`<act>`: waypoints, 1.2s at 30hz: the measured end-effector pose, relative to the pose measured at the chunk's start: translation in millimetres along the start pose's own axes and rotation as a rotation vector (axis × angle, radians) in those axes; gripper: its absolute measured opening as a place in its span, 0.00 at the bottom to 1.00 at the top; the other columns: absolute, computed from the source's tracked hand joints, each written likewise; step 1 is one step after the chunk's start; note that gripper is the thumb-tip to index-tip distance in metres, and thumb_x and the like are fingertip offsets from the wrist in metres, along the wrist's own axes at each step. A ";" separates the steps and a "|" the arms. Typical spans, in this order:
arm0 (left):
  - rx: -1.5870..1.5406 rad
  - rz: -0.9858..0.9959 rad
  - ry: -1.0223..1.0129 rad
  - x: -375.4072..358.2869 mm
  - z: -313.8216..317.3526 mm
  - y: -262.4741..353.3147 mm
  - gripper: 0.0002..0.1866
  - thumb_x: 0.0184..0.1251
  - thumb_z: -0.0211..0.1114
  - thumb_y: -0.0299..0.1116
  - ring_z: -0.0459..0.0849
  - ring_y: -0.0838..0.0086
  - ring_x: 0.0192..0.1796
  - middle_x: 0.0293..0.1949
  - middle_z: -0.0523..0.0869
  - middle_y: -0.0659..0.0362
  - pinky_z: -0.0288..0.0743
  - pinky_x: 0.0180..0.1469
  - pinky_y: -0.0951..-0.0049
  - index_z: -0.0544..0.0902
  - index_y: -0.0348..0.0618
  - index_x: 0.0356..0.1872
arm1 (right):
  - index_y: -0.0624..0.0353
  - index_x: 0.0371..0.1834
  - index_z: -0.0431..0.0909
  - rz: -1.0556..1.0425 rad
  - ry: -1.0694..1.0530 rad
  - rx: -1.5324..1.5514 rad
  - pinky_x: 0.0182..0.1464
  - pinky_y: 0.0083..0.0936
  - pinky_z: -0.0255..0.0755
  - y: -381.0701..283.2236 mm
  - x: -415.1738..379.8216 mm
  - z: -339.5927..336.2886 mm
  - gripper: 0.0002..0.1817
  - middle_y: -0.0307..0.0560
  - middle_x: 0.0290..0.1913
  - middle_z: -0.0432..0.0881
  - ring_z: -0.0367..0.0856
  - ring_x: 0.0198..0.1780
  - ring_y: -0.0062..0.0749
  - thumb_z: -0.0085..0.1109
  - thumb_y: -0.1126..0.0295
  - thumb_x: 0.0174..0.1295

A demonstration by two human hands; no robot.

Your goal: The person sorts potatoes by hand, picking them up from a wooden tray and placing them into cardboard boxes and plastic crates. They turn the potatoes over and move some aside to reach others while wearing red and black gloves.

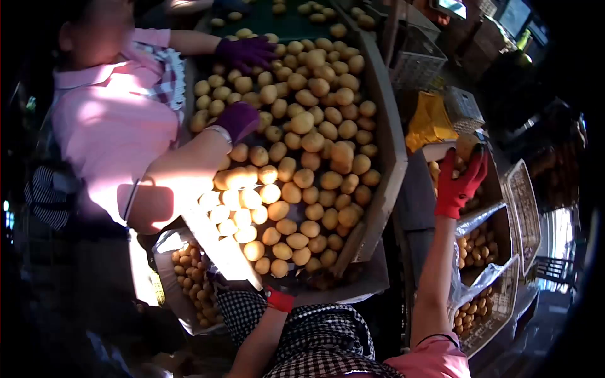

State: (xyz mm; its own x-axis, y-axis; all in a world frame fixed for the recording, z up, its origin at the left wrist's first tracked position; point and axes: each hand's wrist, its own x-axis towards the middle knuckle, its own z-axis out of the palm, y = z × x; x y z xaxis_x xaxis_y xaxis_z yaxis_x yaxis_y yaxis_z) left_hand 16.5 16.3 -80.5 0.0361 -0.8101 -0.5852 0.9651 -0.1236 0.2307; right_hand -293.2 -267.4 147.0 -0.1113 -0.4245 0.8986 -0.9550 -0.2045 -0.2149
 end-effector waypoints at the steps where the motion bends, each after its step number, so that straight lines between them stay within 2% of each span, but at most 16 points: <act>1: -0.012 0.021 -0.007 -1.0 -2.7 -1.2 0.31 0.76 0.46 0.58 0.70 0.63 0.67 0.62 0.73 0.55 0.64 0.72 0.58 0.65 0.49 0.70 | 0.56 0.73 0.64 0.125 -0.190 -0.022 0.65 0.44 0.68 10.3 2.7 13.8 0.34 0.66 0.70 0.66 0.69 0.67 0.62 0.64 0.61 0.65; 3: -0.064 0.008 -0.024 0.5 0.8 -7.4 0.31 0.77 0.46 0.58 0.70 0.64 0.67 0.62 0.73 0.55 0.64 0.72 0.58 0.65 0.48 0.70 | 0.54 0.75 0.63 0.314 -0.629 0.158 0.68 0.38 0.67 32.1 -34.1 37.9 0.34 0.62 0.70 0.68 0.71 0.68 0.49 0.61 0.61 0.67; 7: -0.243 -0.042 0.015 -8.1 15.3 -10.6 0.30 0.78 0.46 0.56 0.70 0.64 0.67 0.62 0.73 0.55 0.64 0.72 0.59 0.65 0.48 0.70 | 0.57 0.69 0.71 -0.117 -0.823 0.433 0.69 0.47 0.63 -106.4 -128.7 -0.3 0.30 0.67 0.71 0.65 0.64 0.72 0.62 0.65 0.67 0.63; 12: -0.442 -0.128 0.244 -3.7 -15.6 -33.3 0.36 0.73 0.47 0.63 0.70 0.62 0.70 0.70 0.70 0.53 0.65 0.71 0.55 0.65 0.52 0.73 | 0.52 0.75 0.61 -0.191 -1.017 0.206 0.75 0.56 0.48 -190.5 -254.7 -63.0 0.39 0.72 0.74 0.55 0.53 0.74 0.67 0.62 0.53 0.61; 16: -0.417 0.035 -0.071 -5.1 -42.2 -37.6 0.30 0.77 0.47 0.55 0.74 0.64 0.65 0.66 0.74 0.55 0.68 0.69 0.62 0.66 0.51 0.72 | 0.49 0.81 0.47 0.020 -1.238 0.284 0.75 0.62 0.41 -199.3 -262.4 -53.1 0.46 0.82 0.76 0.41 0.43 0.76 0.77 0.59 0.50 0.63; 18: 1.107 0.764 0.001 -22.8 -34.4 -32.2 0.27 0.78 0.51 0.49 0.77 0.68 0.61 0.60 0.77 0.58 0.73 0.64 0.65 0.67 0.51 0.72 | 0.52 0.81 0.46 0.172 -1.187 0.259 0.69 0.70 0.46 -198.5 -255.1 -31.0 0.45 0.83 0.75 0.39 0.47 0.71 0.85 0.55 0.47 0.66; 19: 0.794 0.845 -0.051 -23.1 -23.1 -45.2 0.26 0.77 0.55 0.45 0.77 0.69 0.60 0.57 0.77 0.60 0.73 0.62 0.66 0.67 0.49 0.70 | 0.50 0.81 0.46 0.133 -1.307 0.200 0.71 0.67 0.46 -224.5 -222.9 -34.8 0.44 0.80 0.76 0.41 0.49 0.70 0.86 0.53 0.47 0.66; 22: -0.325 0.124 -0.014 -32.2 40.5 -5.6 0.34 0.75 0.53 0.58 0.71 0.65 0.70 0.69 0.71 0.58 0.65 0.72 0.59 0.63 0.51 0.74 | 0.48 0.80 0.50 0.109 -1.371 0.027 0.69 0.70 0.46 -224.5 -259.0 -65.3 0.43 0.77 0.77 0.42 0.44 0.70 0.91 0.53 0.44 0.65; 24: -0.245 0.169 -0.070 -35.6 41.8 0.0 0.34 0.76 0.51 0.57 0.69 0.61 0.72 0.72 0.69 0.54 0.63 0.74 0.54 0.62 0.48 0.74 | 0.49 0.80 0.50 0.040 -1.475 0.205 0.71 0.70 0.40 -213.4 -268.7 -75.2 0.45 0.82 0.76 0.40 0.37 0.72 0.91 0.53 0.41 0.65; 28: -0.148 0.277 0.127 -25.5 0.7 -18.9 0.26 0.76 0.53 0.51 0.74 0.65 0.67 0.64 0.76 0.57 0.71 0.68 0.59 0.70 0.48 0.67 | 0.54 0.79 0.52 0.270 -1.235 0.168 0.72 0.71 0.36 -226.5 -240.1 -25.0 0.44 0.83 0.76 0.39 0.38 0.73 0.89 0.52 0.41 0.65; 29: -0.150 0.317 0.139 -19.0 -26.0 -26.3 0.23 0.77 0.52 0.49 0.75 0.67 0.65 0.62 0.78 0.59 0.72 0.66 0.59 0.73 0.49 0.65 | 0.57 0.78 0.52 0.001 -1.149 -0.059 0.72 0.70 0.39 -237.4 -249.5 -24.9 0.46 0.76 0.77 0.43 0.41 0.72 0.87 0.53 0.41 0.64; 30: -0.377 0.227 -0.291 -8.8 -57.9 -29.8 0.20 0.77 0.52 0.46 0.78 0.68 0.62 0.59 0.80 0.59 0.74 0.64 0.63 0.75 0.47 0.62 | 0.57 0.78 0.52 -0.012 -1.147 0.049 0.72 0.70 0.39 -242.0 -257.7 -34.6 0.46 0.76 0.77 0.43 0.41 0.72 0.87 0.53 0.41 0.64; 31: -0.437 0.173 -0.143 -8.0 -67.3 -38.1 0.21 0.77 0.54 0.44 0.79 0.68 0.60 0.56 0.82 0.59 0.75 0.62 0.65 0.74 0.44 0.63 | 0.59 0.78 0.51 -0.098 -1.109 0.133 0.72 0.69 0.40 -235.1 -270.2 -48.1 0.46 0.75 0.77 0.45 0.42 0.73 0.84 0.53 0.42 0.64; 33: 0.330 0.742 0.034 -38.4 -0.1 -29.0 0.22 0.72 0.61 0.31 0.81 0.73 0.55 0.54 0.83 0.58 0.76 0.57 0.71 0.73 0.43 0.66 | 0.60 0.78 0.50 -0.197 -1.049 0.293 0.73 0.68 0.40 -220.4 -289.5 -41.3 0.47 0.73 0.77 0.47 0.42 0.74 0.82 0.52 0.42 0.65; 34: 0.507 0.584 0.114 -48.1 2.7 -16.4 0.21 0.70 0.64 0.29 0.82 0.76 0.51 0.51 0.83 0.58 0.77 0.50 0.76 0.75 0.41 0.63 | 0.57 0.80 0.48 -0.235 -0.920 0.238 0.74 0.68 0.37 -205.7 -292.3 -31.0 0.47 0.76 0.77 0.45 0.40 0.75 0.81 0.52 0.41 0.65; 36: -0.175 0.165 0.200 -24.1 -20.4 -23.8 0.15 0.70 0.66 0.42 0.84 0.75 0.43 0.44 0.85 0.62 0.79 0.44 0.76 0.80 0.48 0.53 | 0.55 0.81 0.46 -0.268 -0.792 0.177 0.75 0.67 0.34 -204.7 -277.3 -17.7 0.47 0.79 0.77 0.42 0.38 0.76 0.80 0.51 0.41 0.66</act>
State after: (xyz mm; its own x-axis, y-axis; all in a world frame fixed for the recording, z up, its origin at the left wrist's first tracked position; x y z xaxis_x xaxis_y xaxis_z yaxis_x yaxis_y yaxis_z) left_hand -2.1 50.4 -87.7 0.2301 -0.6798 -0.6964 0.9712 0.1150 0.2085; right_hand -71.7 -92.3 -51.4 0.4007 -0.8199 0.4089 -0.8570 -0.4933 -0.1493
